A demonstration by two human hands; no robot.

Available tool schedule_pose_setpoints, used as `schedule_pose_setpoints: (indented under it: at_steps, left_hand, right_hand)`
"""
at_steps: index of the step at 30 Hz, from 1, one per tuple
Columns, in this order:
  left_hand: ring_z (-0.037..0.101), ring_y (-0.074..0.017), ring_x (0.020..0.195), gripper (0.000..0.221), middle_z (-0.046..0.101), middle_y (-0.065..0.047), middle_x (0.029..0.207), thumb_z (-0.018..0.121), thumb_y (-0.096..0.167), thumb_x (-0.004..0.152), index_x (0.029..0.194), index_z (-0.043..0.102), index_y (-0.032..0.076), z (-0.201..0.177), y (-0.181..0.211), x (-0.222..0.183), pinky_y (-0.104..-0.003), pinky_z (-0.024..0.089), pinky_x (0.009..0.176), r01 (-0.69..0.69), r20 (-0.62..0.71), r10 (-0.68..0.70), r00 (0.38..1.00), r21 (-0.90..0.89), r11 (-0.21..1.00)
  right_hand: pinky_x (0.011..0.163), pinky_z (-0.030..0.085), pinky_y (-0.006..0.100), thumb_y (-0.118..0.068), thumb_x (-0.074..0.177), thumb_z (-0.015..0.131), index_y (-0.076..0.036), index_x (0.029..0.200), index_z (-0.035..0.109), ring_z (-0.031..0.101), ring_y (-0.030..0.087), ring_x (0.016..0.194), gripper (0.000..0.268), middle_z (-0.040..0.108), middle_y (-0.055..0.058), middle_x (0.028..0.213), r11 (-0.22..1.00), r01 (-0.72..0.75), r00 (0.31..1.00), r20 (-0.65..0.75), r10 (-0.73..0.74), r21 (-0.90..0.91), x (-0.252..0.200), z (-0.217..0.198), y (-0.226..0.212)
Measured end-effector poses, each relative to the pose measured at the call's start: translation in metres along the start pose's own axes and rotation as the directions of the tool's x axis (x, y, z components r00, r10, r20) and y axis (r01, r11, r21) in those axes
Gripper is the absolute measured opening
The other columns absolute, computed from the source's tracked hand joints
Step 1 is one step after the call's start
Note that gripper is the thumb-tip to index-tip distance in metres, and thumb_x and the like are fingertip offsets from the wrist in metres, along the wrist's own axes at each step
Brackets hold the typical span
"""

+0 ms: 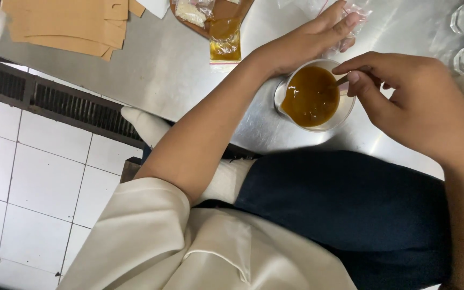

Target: Folding small cardboard boxes and stirring a yellow liquid in a cup on a stainless steel counter.

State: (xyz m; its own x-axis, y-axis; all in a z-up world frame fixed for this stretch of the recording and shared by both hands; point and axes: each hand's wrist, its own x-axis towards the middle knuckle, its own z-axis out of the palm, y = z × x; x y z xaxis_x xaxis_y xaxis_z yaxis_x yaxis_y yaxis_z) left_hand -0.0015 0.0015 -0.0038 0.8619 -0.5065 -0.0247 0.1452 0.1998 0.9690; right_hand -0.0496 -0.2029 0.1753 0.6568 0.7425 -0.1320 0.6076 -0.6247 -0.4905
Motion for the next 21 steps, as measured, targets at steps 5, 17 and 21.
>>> schedule_pose_setpoints:
  at_steps: [5,17,21]
  left_hand:
    - [0.027,-0.0362,0.174,0.106,0.031,-0.018,0.184,0.042,0.087,0.097,0.174,0.004,0.025,0.004,0.020,-0.008,-0.050,0.024,0.137,0.021,-0.017,-0.019,1.000,0.109,0.994]
    - [0.078,-0.0172,0.119,0.082,0.068,-0.004,0.154,0.050,0.083,0.092,0.151,0.051,0.026,0.003,0.012,-0.003,-0.038,0.063,0.105,-0.067,-0.299,0.092,0.950,0.093,0.993]
    - [0.059,-0.0166,0.122,0.043,0.067,0.002,0.129,0.068,0.054,0.102,0.125,0.061,0.019,0.009,0.036,-0.015,-0.033,0.050,0.108,-0.342,-0.427,0.435,0.793,0.279,0.897]
  right_hand:
    - [0.086,0.054,0.040,-0.008,0.119,0.060,0.000,0.138,0.077,0.076,0.024,0.097,0.026,0.082,0.010,0.110,1.000,-0.004,1.000,0.000,0.004,-0.001,0.000,0.001,0.000]
    - [0.088,0.055,0.037,-0.009,0.121,0.061,-0.001,0.137,0.078,0.076,0.022,0.094,0.025,0.083,0.009,0.105,0.998,-0.065,0.998,-0.002,0.065,0.015,0.002,0.001,-0.008]
    - [0.086,0.051,0.039,-0.013,0.123,0.066,-0.006,0.138,0.078,0.070,0.023,0.089,0.021,0.078,0.007,0.100,0.992,-0.117,0.992,-0.044,0.116,-0.041,-0.001,0.004,-0.002]
